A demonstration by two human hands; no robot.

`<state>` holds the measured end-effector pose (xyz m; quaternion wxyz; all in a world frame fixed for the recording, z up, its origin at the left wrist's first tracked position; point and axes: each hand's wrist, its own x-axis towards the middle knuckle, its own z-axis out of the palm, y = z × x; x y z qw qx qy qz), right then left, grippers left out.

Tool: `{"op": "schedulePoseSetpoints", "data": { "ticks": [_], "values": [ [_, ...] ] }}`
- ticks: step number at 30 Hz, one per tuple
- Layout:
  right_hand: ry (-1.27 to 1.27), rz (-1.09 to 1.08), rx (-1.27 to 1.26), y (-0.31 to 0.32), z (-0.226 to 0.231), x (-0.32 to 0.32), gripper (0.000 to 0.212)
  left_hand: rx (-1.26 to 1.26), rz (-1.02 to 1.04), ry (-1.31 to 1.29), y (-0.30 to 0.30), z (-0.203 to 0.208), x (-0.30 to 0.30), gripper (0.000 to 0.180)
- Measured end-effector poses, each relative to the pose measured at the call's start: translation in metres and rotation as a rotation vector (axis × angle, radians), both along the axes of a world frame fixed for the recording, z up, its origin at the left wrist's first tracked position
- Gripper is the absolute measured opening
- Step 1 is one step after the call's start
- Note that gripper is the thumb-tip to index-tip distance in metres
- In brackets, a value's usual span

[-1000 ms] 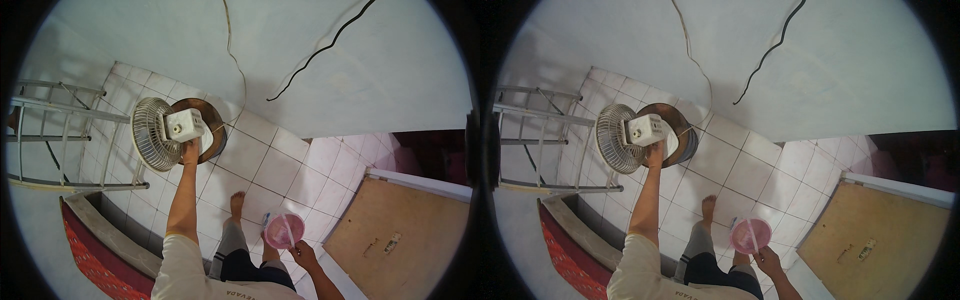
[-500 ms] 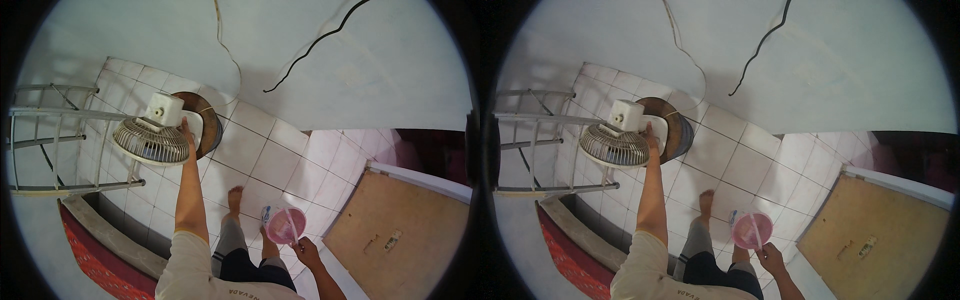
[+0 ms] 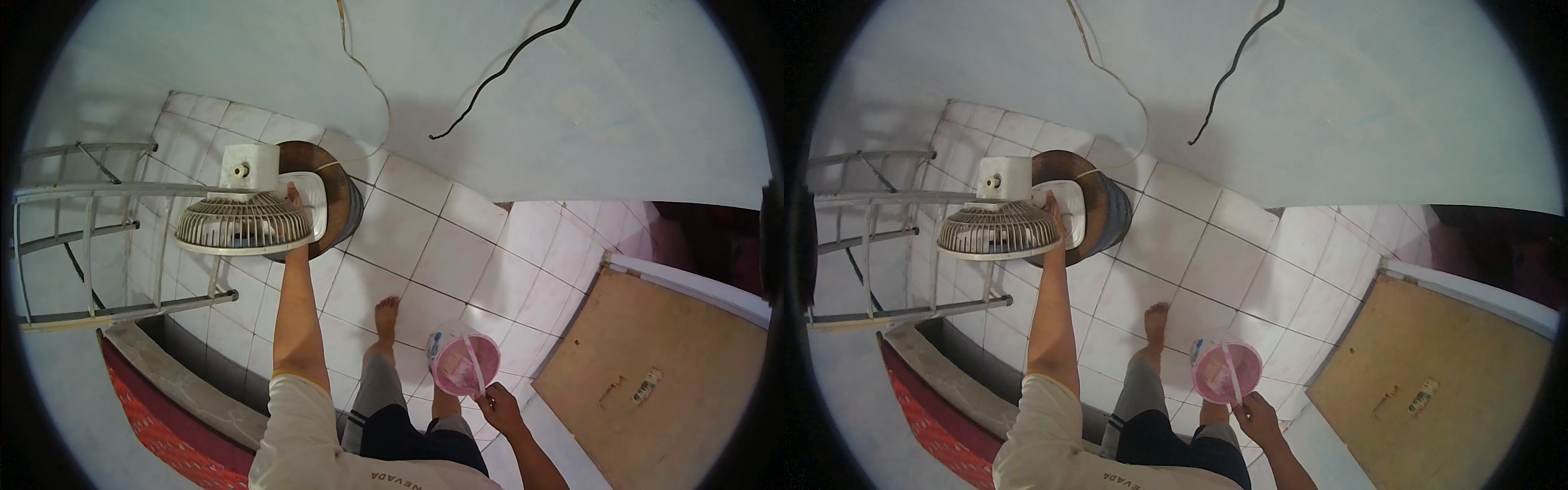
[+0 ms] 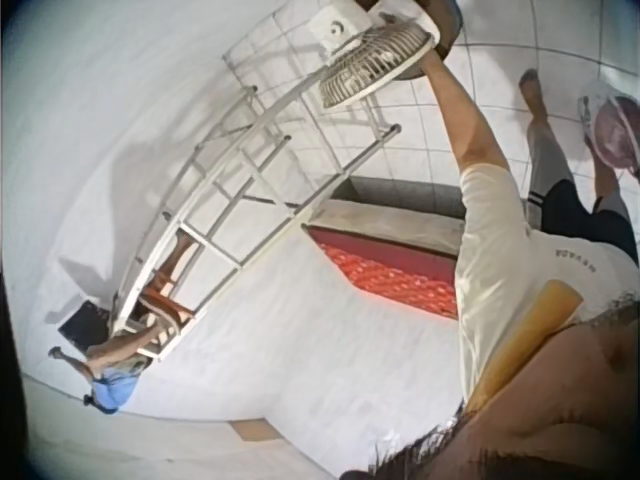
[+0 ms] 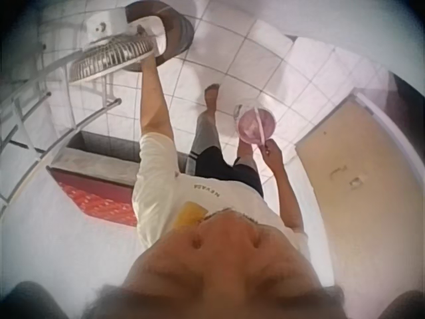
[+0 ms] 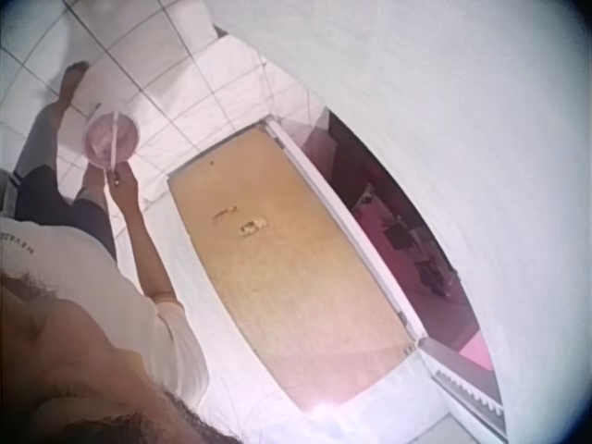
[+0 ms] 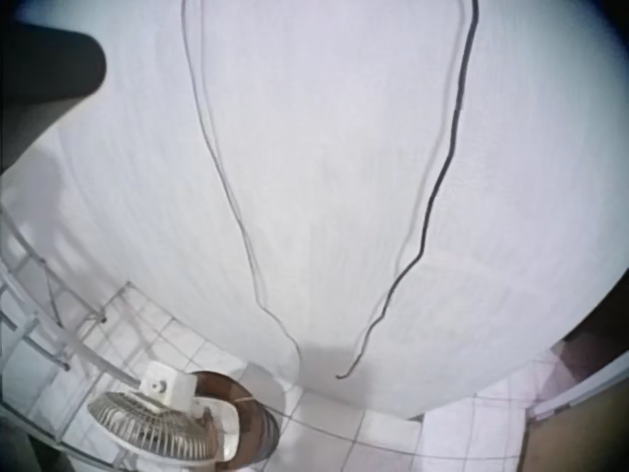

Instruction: The person uses a brush to apply pink paint from a bucket onto a white wall, covering various sections of the surface including those adjacent to a door frame.

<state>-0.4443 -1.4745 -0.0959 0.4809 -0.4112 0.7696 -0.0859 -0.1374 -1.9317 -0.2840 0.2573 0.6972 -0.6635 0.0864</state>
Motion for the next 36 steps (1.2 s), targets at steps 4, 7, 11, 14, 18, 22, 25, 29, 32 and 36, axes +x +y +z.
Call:
{"op": "schedulePoseSetpoints", "data": {
  "ticks": [4,7,11,14,18,22,25,29,32,36],
  "values": [
    [0.006,-0.002,0.014,-0.002,0.003,0.000,0.024,0.229,0.342,0.429,-0.012,-0.028,0.001,0.077],
    [0.017,-0.001,0.035,0.003,-0.001,-0.001,0.025,0.221,0.075,0.503,-0.004,-0.044,0.006,0.065],
    [0.024,-0.018,0.007,0.010,-0.008,0.002,0.025,0.162,0.126,0.618,-0.004,-0.059,0.009,0.053],
    [0.007,-0.042,0.000,0.008,-0.007,0.005,0.024,0.123,0.155,0.691,-0.004,-0.050,0.003,0.053],
    [0.017,-0.020,0.012,0.019,-0.013,0.006,0.024,0.110,0.180,0.641,-0.007,-0.047,0.009,0.053],
    [0.007,-0.049,-0.006,0.026,-0.013,0.010,0.024,0.180,0.123,0.579,-0.001,-0.025,0.010,0.054],
    [0.025,-0.088,-0.051,0.044,-0.015,0.012,0.022,0.281,0.126,0.151,0.022,0.006,-0.009,0.037],
    [0.055,-0.134,-0.037,0.053,0.000,0.020,0.025,0.004,-0.093,0.101,0.073,0.026,-0.002,0.054],
    [0.061,-0.192,-0.080,0.065,0.014,0.030,0.029,0.063,-0.155,0.130,0.135,0.026,0.005,0.066],
    [0.044,-0.365,-0.157,0.109,0.010,0.043,0.027,0.366,-0.537,0.229,0.236,0.063,-0.052,0.040]
  ]
}}
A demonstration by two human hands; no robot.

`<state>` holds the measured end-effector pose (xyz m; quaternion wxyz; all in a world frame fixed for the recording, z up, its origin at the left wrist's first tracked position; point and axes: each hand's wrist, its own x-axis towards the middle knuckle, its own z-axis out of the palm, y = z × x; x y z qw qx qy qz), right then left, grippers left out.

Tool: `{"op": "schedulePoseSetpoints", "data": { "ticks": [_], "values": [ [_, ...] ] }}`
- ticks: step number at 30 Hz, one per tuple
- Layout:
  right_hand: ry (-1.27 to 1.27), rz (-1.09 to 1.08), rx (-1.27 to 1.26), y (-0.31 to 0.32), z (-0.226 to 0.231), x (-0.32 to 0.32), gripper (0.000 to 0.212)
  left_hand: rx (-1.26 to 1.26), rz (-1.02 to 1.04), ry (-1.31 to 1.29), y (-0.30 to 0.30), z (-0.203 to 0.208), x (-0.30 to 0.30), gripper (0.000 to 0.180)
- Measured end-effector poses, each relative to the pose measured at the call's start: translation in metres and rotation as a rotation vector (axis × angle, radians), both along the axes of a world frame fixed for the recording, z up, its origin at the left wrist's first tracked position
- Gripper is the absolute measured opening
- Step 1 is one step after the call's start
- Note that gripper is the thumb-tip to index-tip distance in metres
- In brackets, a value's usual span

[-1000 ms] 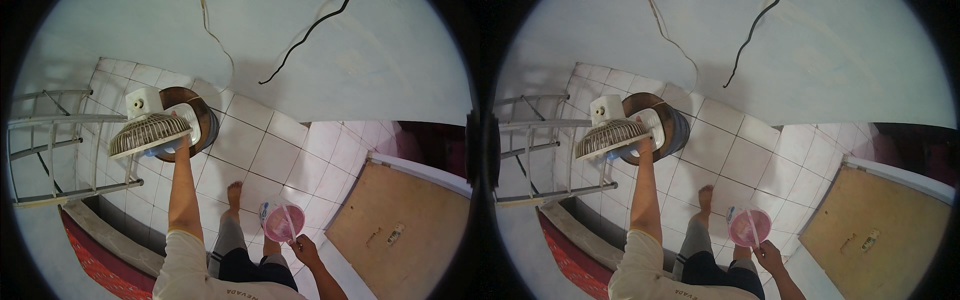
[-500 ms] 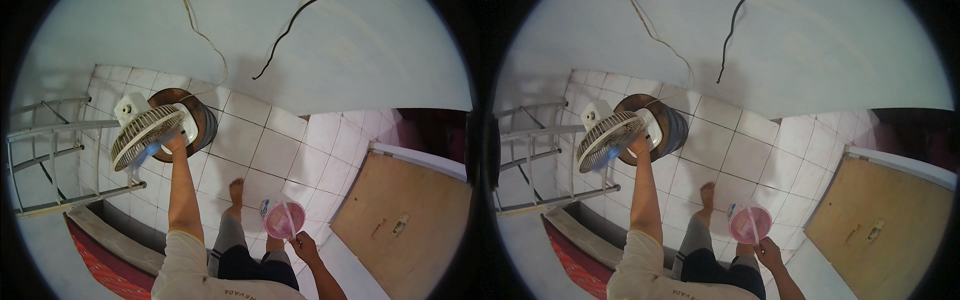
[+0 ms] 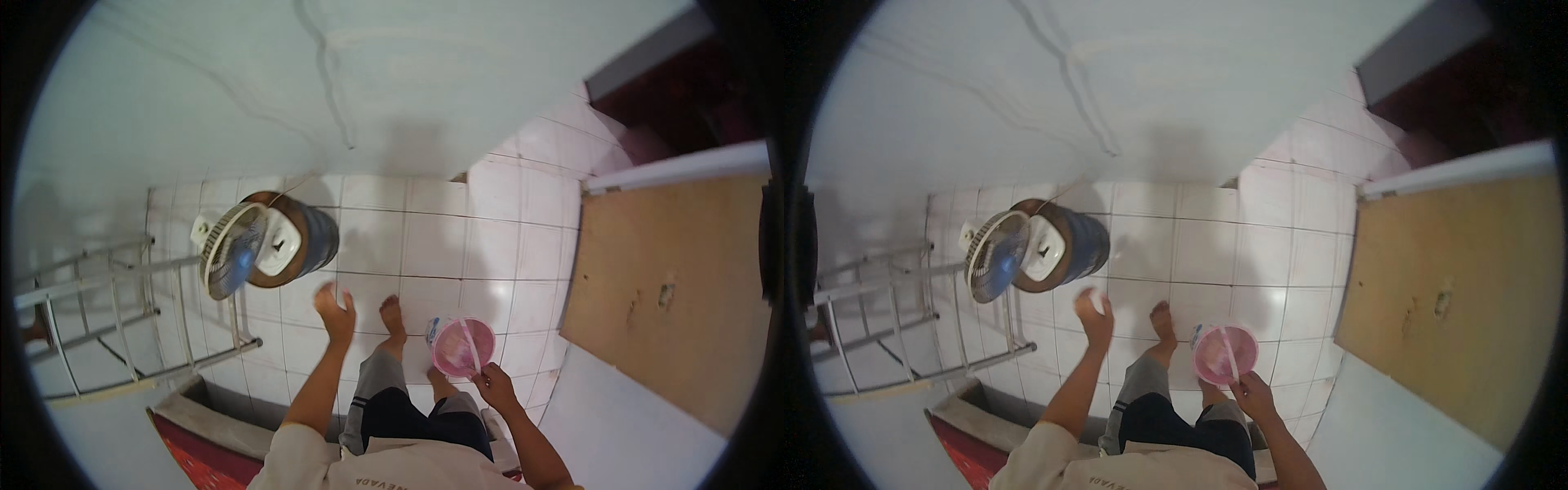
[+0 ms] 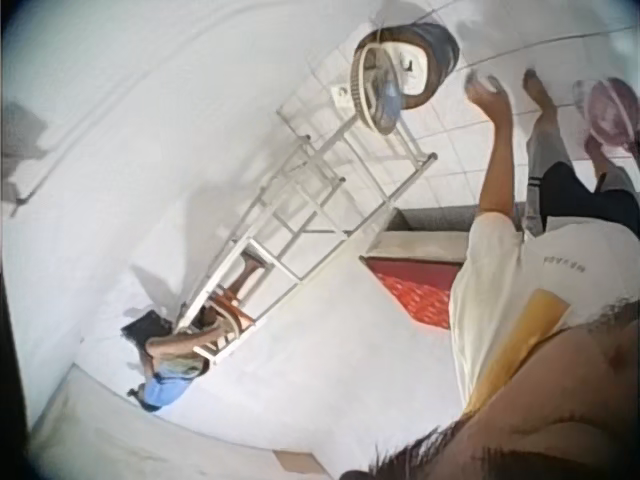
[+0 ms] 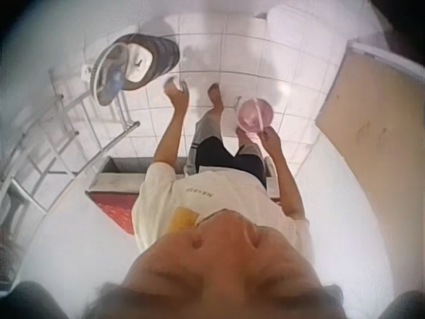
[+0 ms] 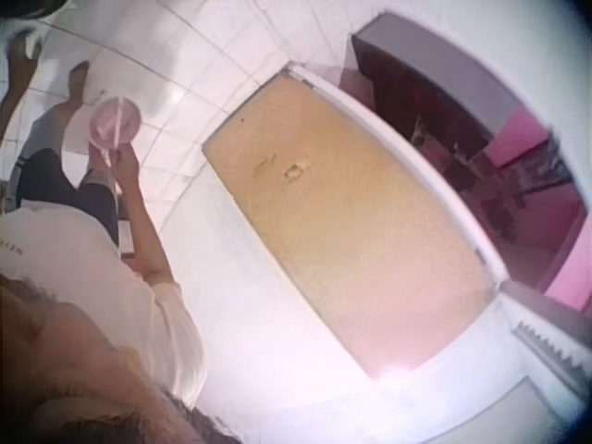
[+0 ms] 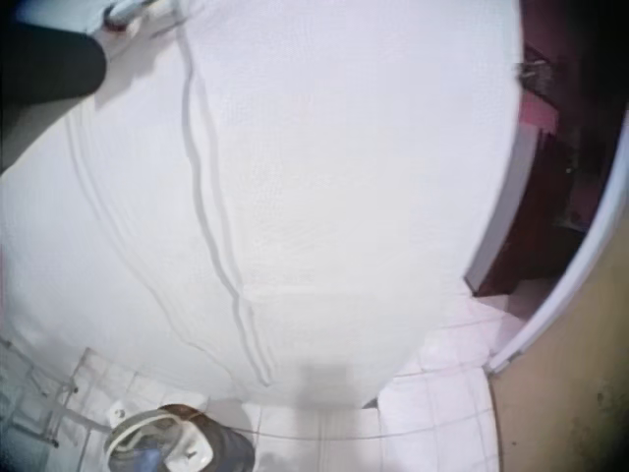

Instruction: The person uses a brush to apply pink paint from a bucket onto a white wall, covering various sections of the surface including those adjacent to a door frame.

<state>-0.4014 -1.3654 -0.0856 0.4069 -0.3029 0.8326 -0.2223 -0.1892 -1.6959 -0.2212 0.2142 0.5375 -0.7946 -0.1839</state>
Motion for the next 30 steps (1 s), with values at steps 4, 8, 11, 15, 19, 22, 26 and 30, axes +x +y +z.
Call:
{"op": "schedulePoseSetpoints", "data": {
  "ticks": [4,8,11,15,19,22,26,30],
  "values": [
    [0.032,-0.101,-0.036,0.065,-0.014,0.002,0.021,0.749,-0.309,0.292,0.124,0.079,-0.082,0.027],
    [0.084,-0.180,-0.055,0.150,0.000,-0.002,0.027,1.100,-0.778,-0.055,0.272,0.108,-0.127,0.031],
    [0.109,-0.349,-0.127,0.186,0.001,0.006,0.030,0.945,-0.736,-0.066,0.337,0.144,-0.164,0.036],
    [0.137,-0.502,-0.146,0.257,0.028,0.012,0.031,1.110,-0.831,-0.087,0.415,0.144,-0.190,0.034],
    [0.128,-0.625,-0.157,0.324,0.030,0.035,0.033,1.566,-0.543,-0.181,0.484,0.153,-0.192,0.026],
    [0.119,-0.719,-0.153,0.378,0.038,0.044,0.036,1.554,-0.618,-0.209,0.544,0.165,-0.198,0.025],
    [0.216,-0.897,-0.244,0.436,0.037,0.052,0.037,1.395,-0.908,-0.317,0.599,0.160,-0.219,0.028],
    [0.291,-1.178,-0.297,0.484,0.028,0.053,0.031,1.181,-1.222,-0.280,0.659,0.152,-0.247,0.032]
  ]
}}
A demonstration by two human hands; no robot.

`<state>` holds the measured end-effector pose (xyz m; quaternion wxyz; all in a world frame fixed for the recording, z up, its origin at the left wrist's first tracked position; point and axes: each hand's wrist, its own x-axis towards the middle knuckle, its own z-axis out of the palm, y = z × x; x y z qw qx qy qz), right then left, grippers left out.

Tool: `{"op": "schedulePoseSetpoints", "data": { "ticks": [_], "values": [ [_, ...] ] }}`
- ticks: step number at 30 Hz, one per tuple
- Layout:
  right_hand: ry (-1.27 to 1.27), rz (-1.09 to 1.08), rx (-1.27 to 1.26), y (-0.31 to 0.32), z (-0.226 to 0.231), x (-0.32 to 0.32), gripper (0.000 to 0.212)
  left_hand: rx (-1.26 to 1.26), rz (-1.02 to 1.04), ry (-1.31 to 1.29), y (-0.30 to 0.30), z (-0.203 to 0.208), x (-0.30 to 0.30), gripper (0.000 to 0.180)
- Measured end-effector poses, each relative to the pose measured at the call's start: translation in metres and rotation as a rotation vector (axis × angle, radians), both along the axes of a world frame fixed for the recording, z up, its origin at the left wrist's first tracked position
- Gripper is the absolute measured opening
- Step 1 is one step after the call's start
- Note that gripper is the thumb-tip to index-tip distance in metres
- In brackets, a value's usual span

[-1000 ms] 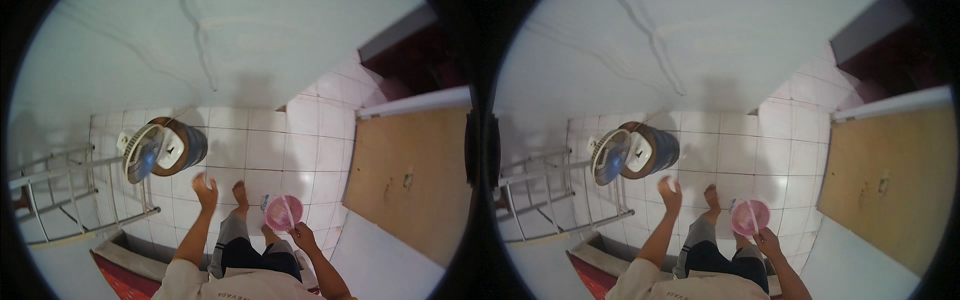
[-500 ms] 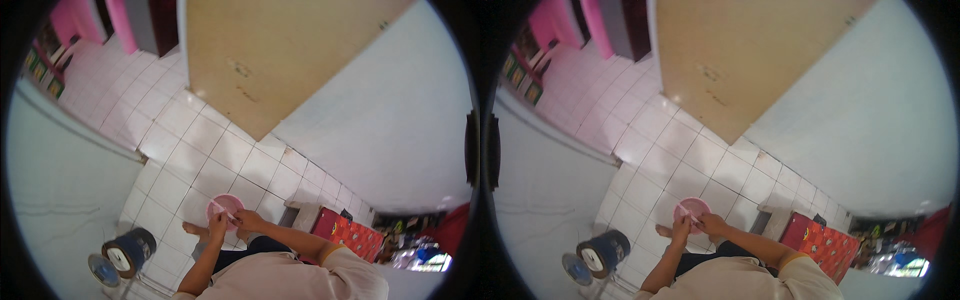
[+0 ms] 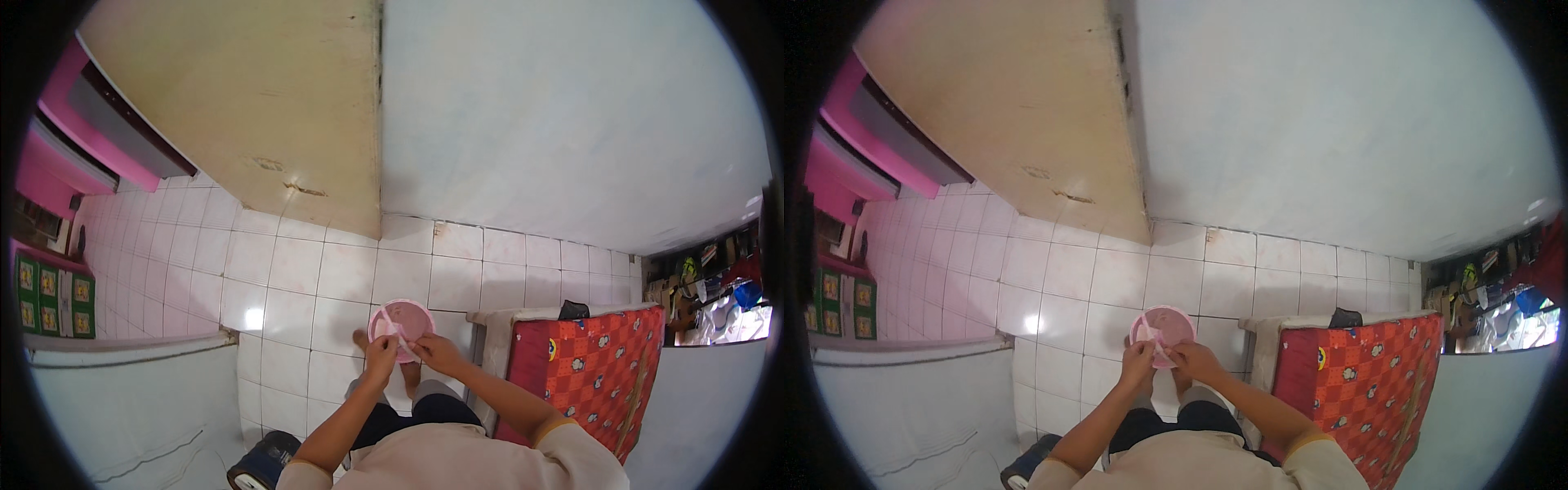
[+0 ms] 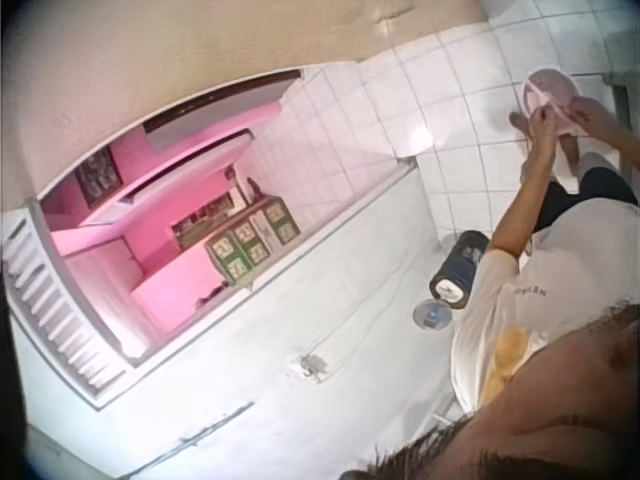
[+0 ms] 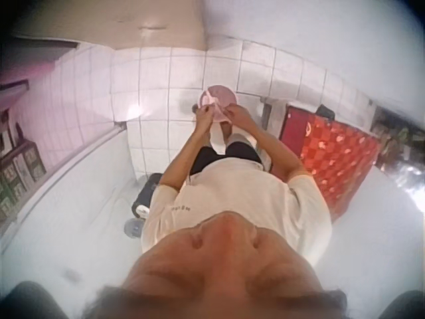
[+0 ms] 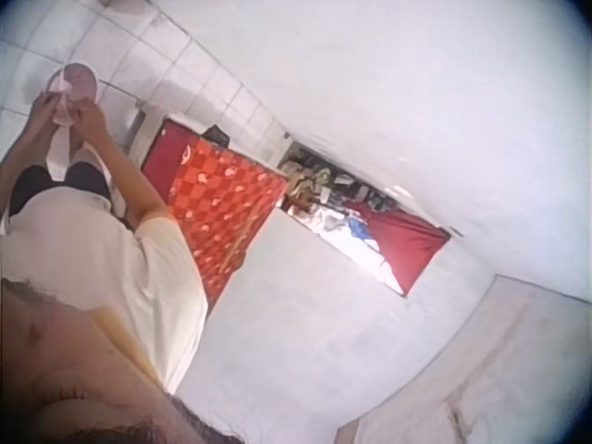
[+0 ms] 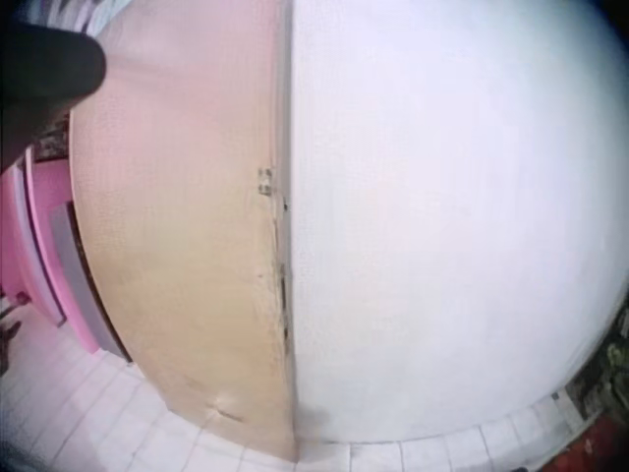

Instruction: The person uses a brush to apply pink paint from a bucket onto a white wall, covering various sections of the surface including those adjacent to a door frame.

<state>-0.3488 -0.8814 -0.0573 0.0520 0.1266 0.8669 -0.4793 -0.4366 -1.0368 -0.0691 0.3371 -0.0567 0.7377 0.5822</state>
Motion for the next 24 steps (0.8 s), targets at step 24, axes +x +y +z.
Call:
{"op": "schedulePoseSetpoints", "data": {
  "ticks": [24],
  "values": [
    [0.082,-0.920,-0.550,0.172,-0.141,-0.096,0.037,-0.248,-0.269,-0.065,0.176,-0.236,-0.195,0.036]
  ]
}}
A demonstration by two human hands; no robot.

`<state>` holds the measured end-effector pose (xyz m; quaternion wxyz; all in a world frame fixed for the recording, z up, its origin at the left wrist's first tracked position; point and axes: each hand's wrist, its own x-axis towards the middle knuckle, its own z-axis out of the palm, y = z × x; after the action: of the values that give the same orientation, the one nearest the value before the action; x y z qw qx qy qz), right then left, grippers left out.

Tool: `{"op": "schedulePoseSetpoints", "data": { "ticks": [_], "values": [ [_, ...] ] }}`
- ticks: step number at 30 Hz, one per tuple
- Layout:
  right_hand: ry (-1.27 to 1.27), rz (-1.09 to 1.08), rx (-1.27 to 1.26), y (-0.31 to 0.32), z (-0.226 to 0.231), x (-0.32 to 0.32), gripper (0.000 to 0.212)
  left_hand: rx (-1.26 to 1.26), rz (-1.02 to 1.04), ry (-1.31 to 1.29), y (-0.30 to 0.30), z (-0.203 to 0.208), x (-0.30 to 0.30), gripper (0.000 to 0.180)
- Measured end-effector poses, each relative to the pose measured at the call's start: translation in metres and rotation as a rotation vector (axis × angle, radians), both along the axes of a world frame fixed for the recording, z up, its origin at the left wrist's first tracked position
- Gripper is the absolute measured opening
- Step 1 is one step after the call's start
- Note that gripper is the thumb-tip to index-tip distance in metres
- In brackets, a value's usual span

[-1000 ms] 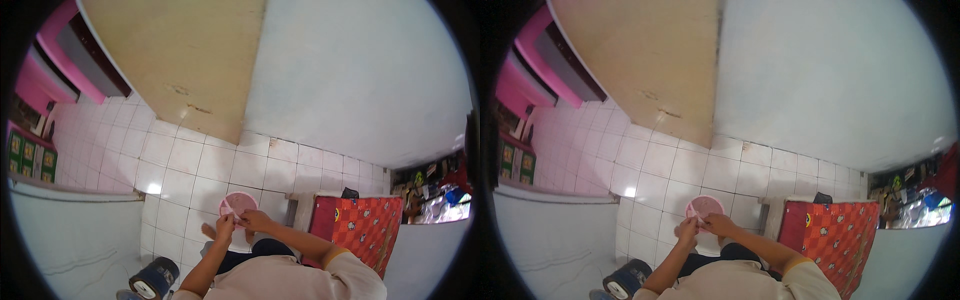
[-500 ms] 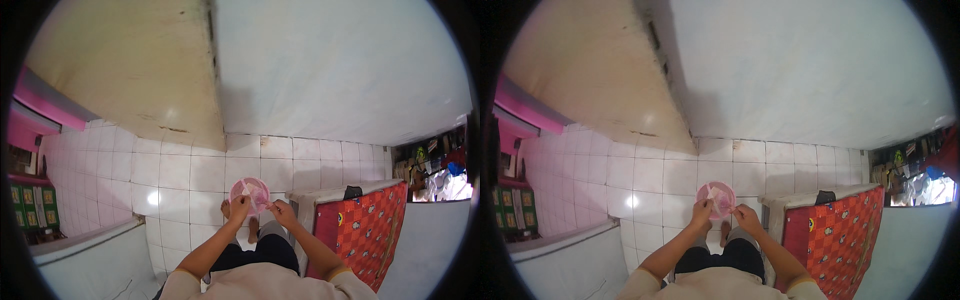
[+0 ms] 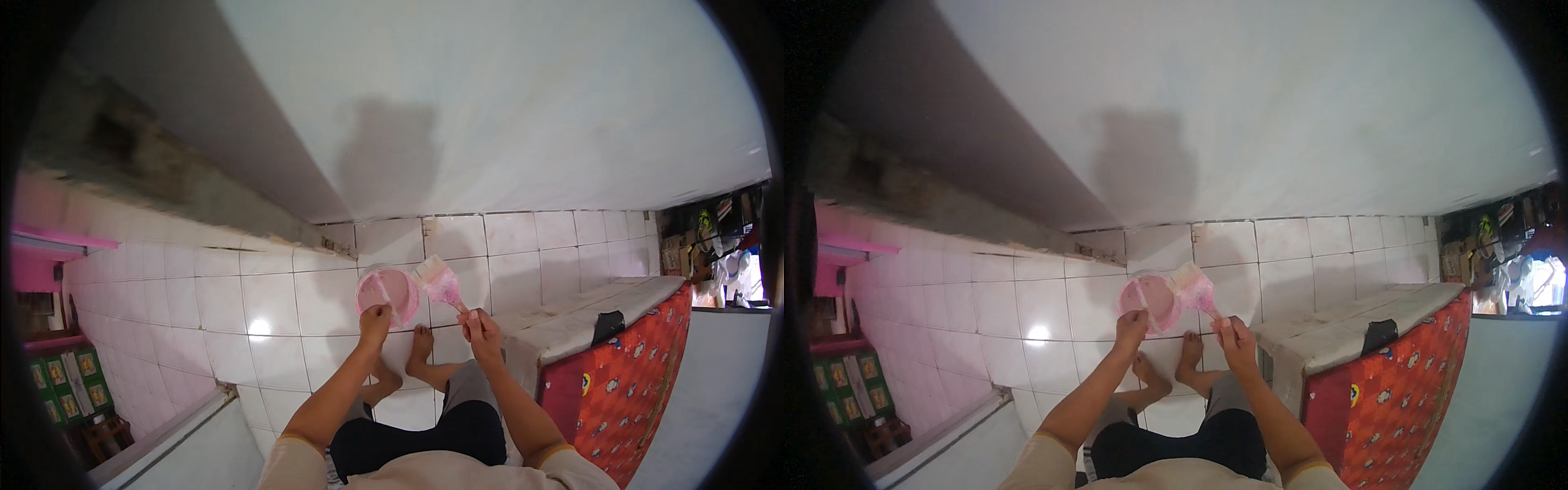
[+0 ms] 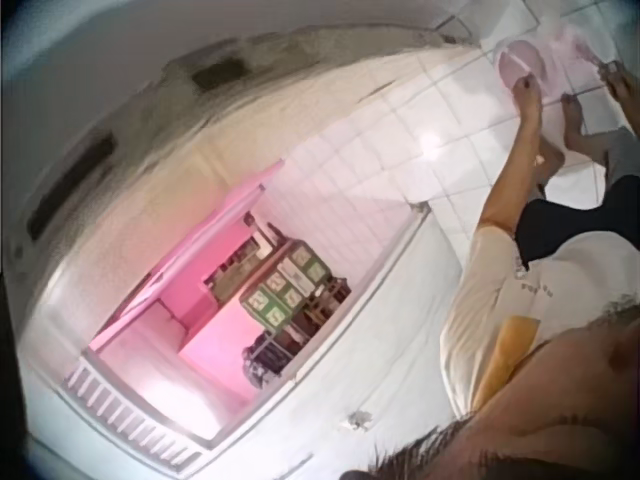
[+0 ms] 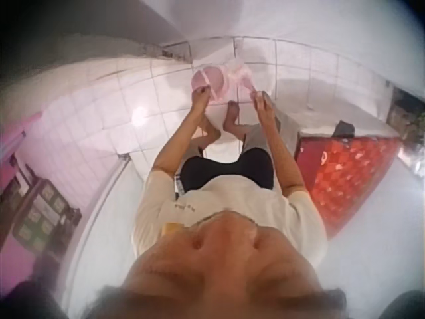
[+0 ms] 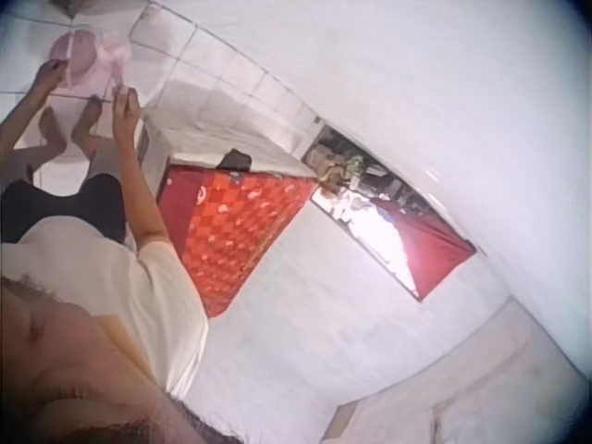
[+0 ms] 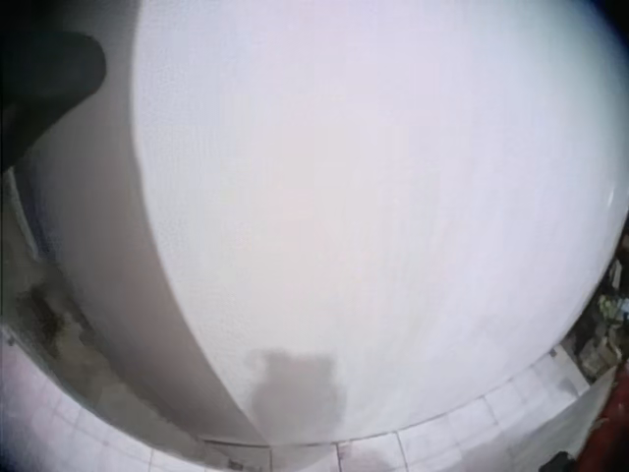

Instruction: The person uses a brush to apply pink paint from a bucket onto a white wall, covering various sections of the surface including those adjacent to a door frame.

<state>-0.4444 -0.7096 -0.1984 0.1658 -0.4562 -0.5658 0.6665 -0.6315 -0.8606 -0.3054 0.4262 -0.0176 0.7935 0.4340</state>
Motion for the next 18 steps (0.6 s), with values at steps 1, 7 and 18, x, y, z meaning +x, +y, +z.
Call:
{"op": "schedulePoseSetpoints", "data": {
  "ticks": [1,7,18],
  "values": [
    [0.043,-0.028,0.015,0.006,-0.013,-0.008,0.036,0.019,0.038,-0.028,0.006,-0.015,-0.003,0.036],
    [0.275,0.026,0.187,0.033,-0.092,-0.045,0.025,0.131,0.143,-0.218,0.027,-0.093,-0.013,0.032],
    [0.390,-0.019,0.483,0.055,-0.189,-0.091,0.026,0.394,0.137,-0.402,0.050,-0.167,-0.018,0.023]
  ]
}}
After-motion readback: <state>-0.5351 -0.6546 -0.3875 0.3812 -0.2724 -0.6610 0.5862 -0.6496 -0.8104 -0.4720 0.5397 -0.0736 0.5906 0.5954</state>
